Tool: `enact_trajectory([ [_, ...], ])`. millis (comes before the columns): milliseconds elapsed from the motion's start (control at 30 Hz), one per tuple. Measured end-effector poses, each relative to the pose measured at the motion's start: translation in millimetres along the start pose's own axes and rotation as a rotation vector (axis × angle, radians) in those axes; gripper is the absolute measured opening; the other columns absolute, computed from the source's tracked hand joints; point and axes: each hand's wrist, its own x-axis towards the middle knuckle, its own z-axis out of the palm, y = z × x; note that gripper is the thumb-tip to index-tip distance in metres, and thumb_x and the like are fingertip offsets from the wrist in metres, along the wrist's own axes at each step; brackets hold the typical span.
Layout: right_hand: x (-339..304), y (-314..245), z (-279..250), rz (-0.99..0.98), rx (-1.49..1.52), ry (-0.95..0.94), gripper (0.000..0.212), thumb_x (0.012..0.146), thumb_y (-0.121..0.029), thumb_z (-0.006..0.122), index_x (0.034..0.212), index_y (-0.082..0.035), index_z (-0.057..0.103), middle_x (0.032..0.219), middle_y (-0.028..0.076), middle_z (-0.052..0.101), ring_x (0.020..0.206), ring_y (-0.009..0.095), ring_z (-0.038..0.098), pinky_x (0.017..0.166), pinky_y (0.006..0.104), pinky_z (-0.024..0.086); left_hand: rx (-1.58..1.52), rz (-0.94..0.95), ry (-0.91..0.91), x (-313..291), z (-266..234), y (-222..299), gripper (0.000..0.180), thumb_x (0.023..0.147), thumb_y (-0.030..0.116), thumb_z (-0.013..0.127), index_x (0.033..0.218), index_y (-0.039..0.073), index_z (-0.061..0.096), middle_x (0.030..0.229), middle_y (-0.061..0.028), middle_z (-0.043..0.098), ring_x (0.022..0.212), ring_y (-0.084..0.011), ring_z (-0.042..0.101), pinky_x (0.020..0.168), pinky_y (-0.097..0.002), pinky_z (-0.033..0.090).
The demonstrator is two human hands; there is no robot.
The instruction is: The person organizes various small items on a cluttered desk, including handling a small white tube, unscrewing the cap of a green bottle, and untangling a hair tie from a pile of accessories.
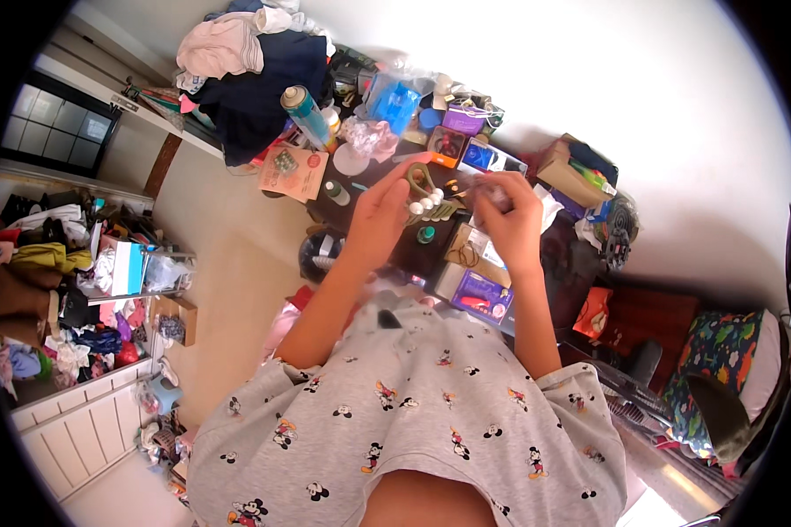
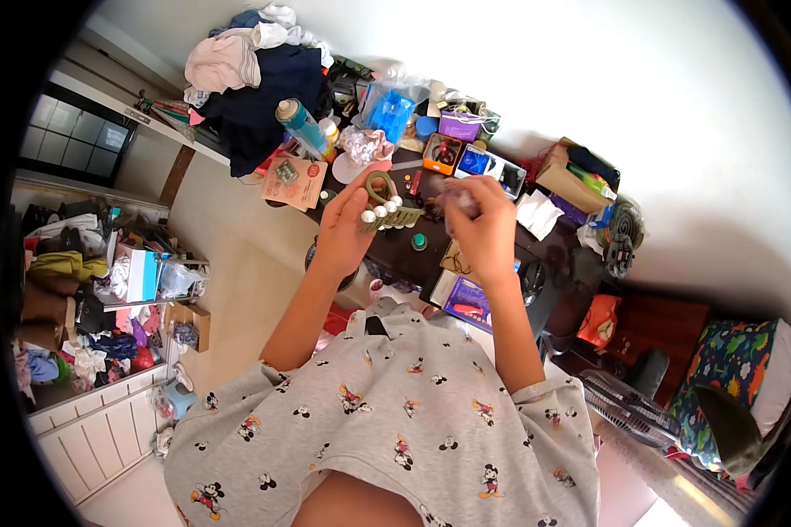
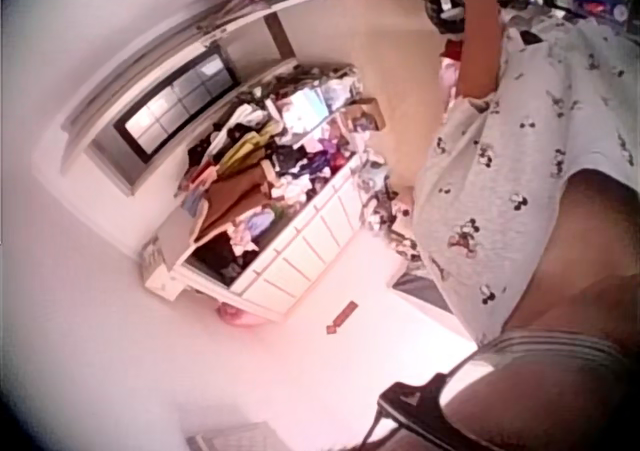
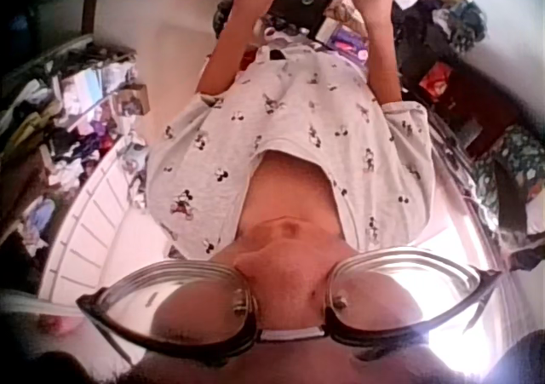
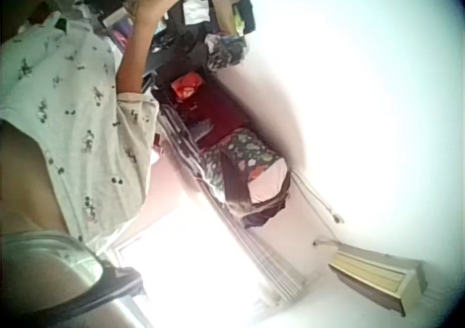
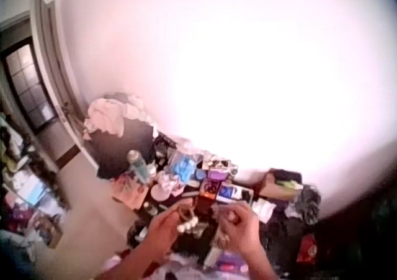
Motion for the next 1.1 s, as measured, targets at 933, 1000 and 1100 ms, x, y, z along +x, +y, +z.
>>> enact_trajectory([
  [933, 4.9, -36.2, -20.1, -0.252, 0.066, -0.034, 0.034, 0.070, 0.004, 0.073, 0.103, -0.006, 0.073, 0.101, 0.010, 0.065, 0.088, 0.022, 0.064, 0.076, 0.0322, 0.052, 0.240, 0.064, -0.165, -25.1, 15.4, 8.8, 0.044, 0.100, 0.029, 0.054, 0.131, -0.001, 0.050, 0.112, -0.0055, 0.063, 0.102, -0.0096, 0.060, 0.088, -0.0261, 0.048],
  [1000, -3.7, -51.1, -25.9, -0.581, 0.085, -0.247, 0.034, 0.071, 0.005, 0.073, 0.103, -0.005, 0.073, 0.102, 0.011, 0.065, 0.084, 0.022, 0.064, 0.072, 0.0308, 0.052, 0.265, 0.074, -0.183, -28.3, 14.2, 6.3, 0.047, 0.099, 0.027, 0.056, 0.136, -0.001, 0.047, 0.121, -0.0069, 0.060, 0.110, -0.0115, 0.057, 0.091, -0.0274, 0.047],
  [1100, 6.4, -43.3, -19.6, -0.291, 0.073, -0.148, 0.024, 0.079, 0.002, 0.070, 0.102, -0.005, 0.072, 0.100, 0.010, 0.065, 0.083, 0.018, 0.063, 0.072, 0.0305, 0.051, 0.315, 0.112, -0.139, -27.2, 27.3, 14.6, 0.045, 0.099, 0.023, 0.055, 0.137, 0.000, 0.045, 0.120, -0.0073, 0.059, 0.112, -0.0148, 0.058, 0.093, -0.0295, 0.048],
])
